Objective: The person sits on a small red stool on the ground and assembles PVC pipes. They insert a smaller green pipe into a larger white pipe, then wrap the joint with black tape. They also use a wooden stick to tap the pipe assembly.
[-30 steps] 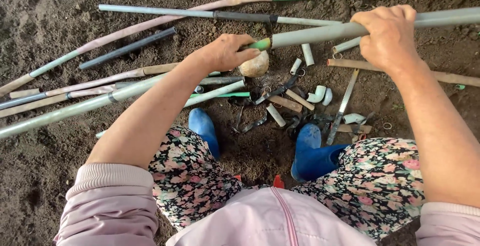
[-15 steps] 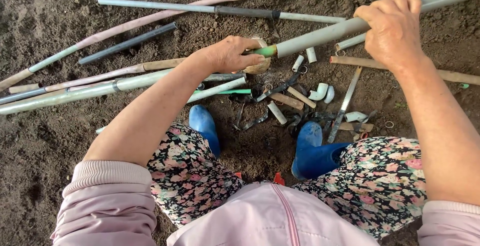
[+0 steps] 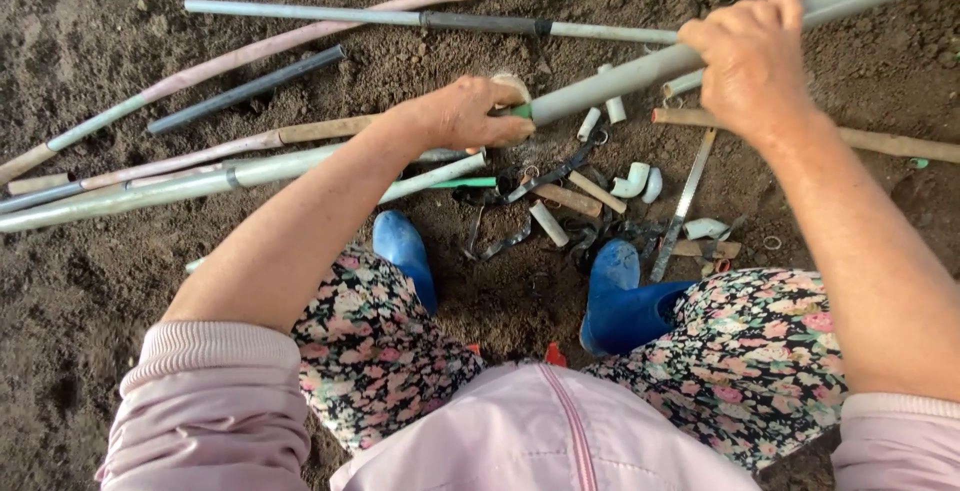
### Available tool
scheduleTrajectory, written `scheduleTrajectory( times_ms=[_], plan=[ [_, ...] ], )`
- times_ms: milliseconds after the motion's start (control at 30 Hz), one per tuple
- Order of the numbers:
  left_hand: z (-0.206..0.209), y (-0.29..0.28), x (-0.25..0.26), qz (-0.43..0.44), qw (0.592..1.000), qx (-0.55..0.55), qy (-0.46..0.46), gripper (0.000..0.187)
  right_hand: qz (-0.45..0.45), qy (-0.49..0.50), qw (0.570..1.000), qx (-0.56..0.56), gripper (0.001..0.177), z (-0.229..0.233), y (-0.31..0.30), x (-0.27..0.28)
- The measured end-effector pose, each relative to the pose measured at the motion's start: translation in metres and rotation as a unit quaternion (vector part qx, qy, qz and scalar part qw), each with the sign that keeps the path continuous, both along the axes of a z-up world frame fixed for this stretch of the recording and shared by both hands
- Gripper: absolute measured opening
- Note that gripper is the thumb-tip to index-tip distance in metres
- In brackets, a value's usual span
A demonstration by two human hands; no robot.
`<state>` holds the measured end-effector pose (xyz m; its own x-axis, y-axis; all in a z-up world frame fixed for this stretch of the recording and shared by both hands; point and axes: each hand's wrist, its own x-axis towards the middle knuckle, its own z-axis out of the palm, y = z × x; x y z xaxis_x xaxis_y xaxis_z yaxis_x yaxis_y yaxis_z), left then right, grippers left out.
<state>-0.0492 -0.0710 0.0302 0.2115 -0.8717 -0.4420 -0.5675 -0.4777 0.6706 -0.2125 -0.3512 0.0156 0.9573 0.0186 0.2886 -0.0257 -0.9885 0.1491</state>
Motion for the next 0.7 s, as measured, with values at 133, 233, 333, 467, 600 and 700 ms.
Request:
scheduleTrajectory(
  times_ms=[133, 233, 333, 467, 600, 700],
  plan=[
    [0.009, 0.006, 0.0, 0.008, 0.999, 0.011, -0.032, 0.036, 0.008, 0.03, 0.998, 0.061, 0.031, 0.012, 0.012, 0.006],
    [0.003, 0.005, -0.001, 0.005, 0.998, 0.015, -0.057, 0.048, 0.044, -0.062, 0.997, 0.015, 0.041, 0.005, 0.009, -0.005],
    [0.005, 0.004, 0.0, 0.009, 0.996, 0.02, -0.082, 0.036, 0.044, -0.056, 0.997, 0.023, 0.045, 0.009, 0.016, -0.004],
    [0.027, -0.001, -0.009, 0.074, 0.993, 0.082, -0.035, 0.058, 0.017, -0.02, 0.998, 0.062, 0.02, 0.015, 0.026, 0.002],
    [0.014, -0.003, -0.009, 0.055, 0.986, 0.15, -0.049, 0.048, 0.011, -0.002, 0.997, 0.08, 0.013, 0.012, 0.029, 0.01],
    [0.018, -0.002, -0.014, 0.069, 0.975, 0.198, -0.069, 0.053, 0.012, 0.044, 0.993, 0.105, 0.014, 0.001, 0.035, 0.011]
  ],
)
